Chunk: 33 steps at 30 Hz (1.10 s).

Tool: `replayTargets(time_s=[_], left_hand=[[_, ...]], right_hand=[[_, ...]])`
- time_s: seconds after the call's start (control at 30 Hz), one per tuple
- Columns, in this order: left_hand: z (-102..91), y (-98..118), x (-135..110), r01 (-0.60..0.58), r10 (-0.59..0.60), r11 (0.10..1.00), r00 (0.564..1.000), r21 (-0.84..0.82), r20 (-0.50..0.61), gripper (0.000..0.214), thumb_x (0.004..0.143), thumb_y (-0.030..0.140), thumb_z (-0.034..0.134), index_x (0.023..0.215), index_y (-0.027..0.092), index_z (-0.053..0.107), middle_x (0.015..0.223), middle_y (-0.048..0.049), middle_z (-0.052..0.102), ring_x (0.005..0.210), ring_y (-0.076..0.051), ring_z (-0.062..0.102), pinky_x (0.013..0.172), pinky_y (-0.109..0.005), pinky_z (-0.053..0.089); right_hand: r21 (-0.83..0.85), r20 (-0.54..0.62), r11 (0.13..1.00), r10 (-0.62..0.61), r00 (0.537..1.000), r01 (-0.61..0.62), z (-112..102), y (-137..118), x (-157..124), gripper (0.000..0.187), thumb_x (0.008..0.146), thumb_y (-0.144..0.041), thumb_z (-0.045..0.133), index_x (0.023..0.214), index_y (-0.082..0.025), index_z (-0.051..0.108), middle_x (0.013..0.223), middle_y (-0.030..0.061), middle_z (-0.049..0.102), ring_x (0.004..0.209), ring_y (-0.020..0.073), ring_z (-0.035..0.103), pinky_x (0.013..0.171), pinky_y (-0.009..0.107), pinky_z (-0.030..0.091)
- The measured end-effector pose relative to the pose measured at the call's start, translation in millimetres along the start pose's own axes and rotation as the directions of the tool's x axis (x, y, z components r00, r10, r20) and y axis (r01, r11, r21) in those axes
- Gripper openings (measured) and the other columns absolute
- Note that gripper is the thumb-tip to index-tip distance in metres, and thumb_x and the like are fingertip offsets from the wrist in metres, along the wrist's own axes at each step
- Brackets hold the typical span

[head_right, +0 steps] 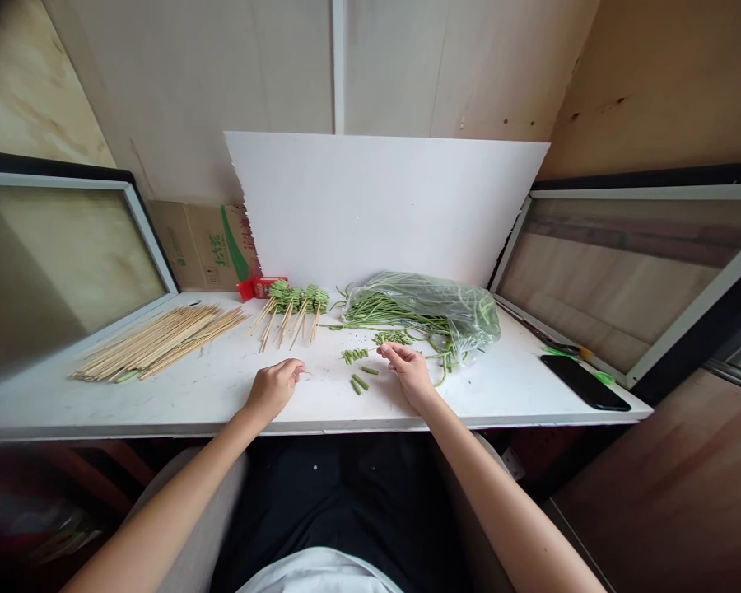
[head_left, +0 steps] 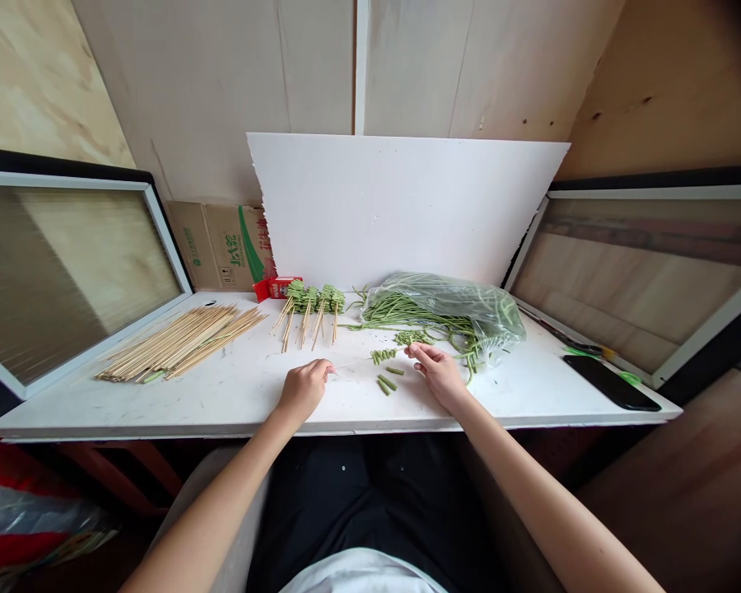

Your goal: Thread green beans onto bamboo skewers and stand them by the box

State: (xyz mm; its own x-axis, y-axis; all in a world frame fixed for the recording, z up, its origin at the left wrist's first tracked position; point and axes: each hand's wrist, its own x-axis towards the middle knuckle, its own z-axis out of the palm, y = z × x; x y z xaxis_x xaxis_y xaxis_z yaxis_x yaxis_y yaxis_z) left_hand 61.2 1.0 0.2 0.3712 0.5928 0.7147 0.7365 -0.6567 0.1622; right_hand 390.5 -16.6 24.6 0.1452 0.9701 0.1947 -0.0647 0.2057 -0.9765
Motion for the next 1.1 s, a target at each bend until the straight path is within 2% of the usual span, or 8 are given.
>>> replayTargets(time_s=[0.2,0.43,0.57,0.7,0.8,1.0,1.1], left_hand=[[-0.6,0,1,0.042,-0.044,0.997,0.998,0.058,0.038,0.029,0.082,-0.001,0.050,0.090,0.021,0.067,0.080,-0.0001,0.077,0.067,-0.016,0.071,0.058,-0.024,0.046],[-0.8,2,2,0.065,-0.070,0.996,0.995,0.067,0.066,0.031,0.083,-0.003,0.049,0.091,0.022,0.066,0.083,-0.0004,0.078,0.069,-0.017,0.071,0.059,-0.025,0.045],[-3.8,8,5,0.066,-0.066,0.998,0.997,0.005,0.031,0.016,0.098,0.012,0.055,0.100,0.022,0.068,0.092,-0.0020,0.078,0.074,-0.016,0.071,0.063,-0.025,0.047],[-6.0,12,6,0.039,-0.039,0.998,0.999,-0.040,0.009,0.012,0.101,0.026,0.062,0.094,0.021,0.069,0.092,-0.0019,0.077,0.075,-0.016,0.070,0.067,-0.025,0.049],[-3.3,10,4,0.022,-0.021,0.997,1.000,-0.077,0.008,0.013,0.101,0.022,0.062,0.092,0.021,0.072,0.091,-0.0025,0.077,0.076,-0.015,0.071,0.069,-0.025,0.051],[4.5,0,0,-0.001,0.003,0.989,1.000,-0.145,0.017,0.025,0.095,0.003,0.053,0.089,0.019,0.072,0.089,-0.0028,0.077,0.078,-0.015,0.074,0.068,-0.025,0.055],[4.3,-2,0,0.001,0.003,0.990,1.000,-0.142,0.031,0.027,0.092,0.001,0.052,0.089,0.020,0.071,0.088,-0.0026,0.077,0.078,-0.015,0.075,0.068,-0.025,0.056]], right_hand=[[-0.012,0.018,0.999,-0.030,0.999,0.031,5,0,-3,0.040,0.077,-0.059,0.084,0.097,-0.025,0.081,0.107,0.0069,0.077,0.099,0.0247,0.065,0.076,0.032,0.047],[-0.063,0.002,0.995,-0.075,0.997,0.075,10,-13,-6,0.042,0.076,-0.063,0.083,0.091,-0.023,0.080,0.100,0.0072,0.076,0.092,0.0238,0.063,0.074,0.033,0.046],[-0.061,-0.083,0.997,-0.052,0.995,0.047,10,-12,-4,0.047,0.074,-0.066,0.083,0.091,-0.022,0.080,0.098,0.0085,0.076,0.094,0.0251,0.063,0.073,0.034,0.046],[-0.044,-0.146,0.999,-0.016,0.989,0.010,8,-8,-2,0.046,0.073,-0.064,0.085,0.093,-0.023,0.082,0.101,0.0091,0.076,0.097,0.0264,0.064,0.074,0.034,0.047],[-0.041,-0.154,0.999,-0.010,0.988,0.004,7,-6,-2,0.045,0.073,-0.065,0.085,0.092,-0.024,0.082,0.100,0.0087,0.076,0.095,0.0258,0.064,0.073,0.034,0.046],[-0.062,-0.105,0.998,-0.026,0.994,0.020,9,-4,-4,0.047,0.072,-0.065,0.085,0.092,-0.023,0.081,0.102,0.0083,0.077,0.094,0.0248,0.065,0.072,0.033,0.046],[-0.058,-0.099,0.998,-0.030,0.995,0.024,10,-1,-4,0.046,0.073,-0.065,0.084,0.092,-0.024,0.081,0.103,0.0082,0.077,0.095,0.0256,0.066,0.073,0.033,0.046]])
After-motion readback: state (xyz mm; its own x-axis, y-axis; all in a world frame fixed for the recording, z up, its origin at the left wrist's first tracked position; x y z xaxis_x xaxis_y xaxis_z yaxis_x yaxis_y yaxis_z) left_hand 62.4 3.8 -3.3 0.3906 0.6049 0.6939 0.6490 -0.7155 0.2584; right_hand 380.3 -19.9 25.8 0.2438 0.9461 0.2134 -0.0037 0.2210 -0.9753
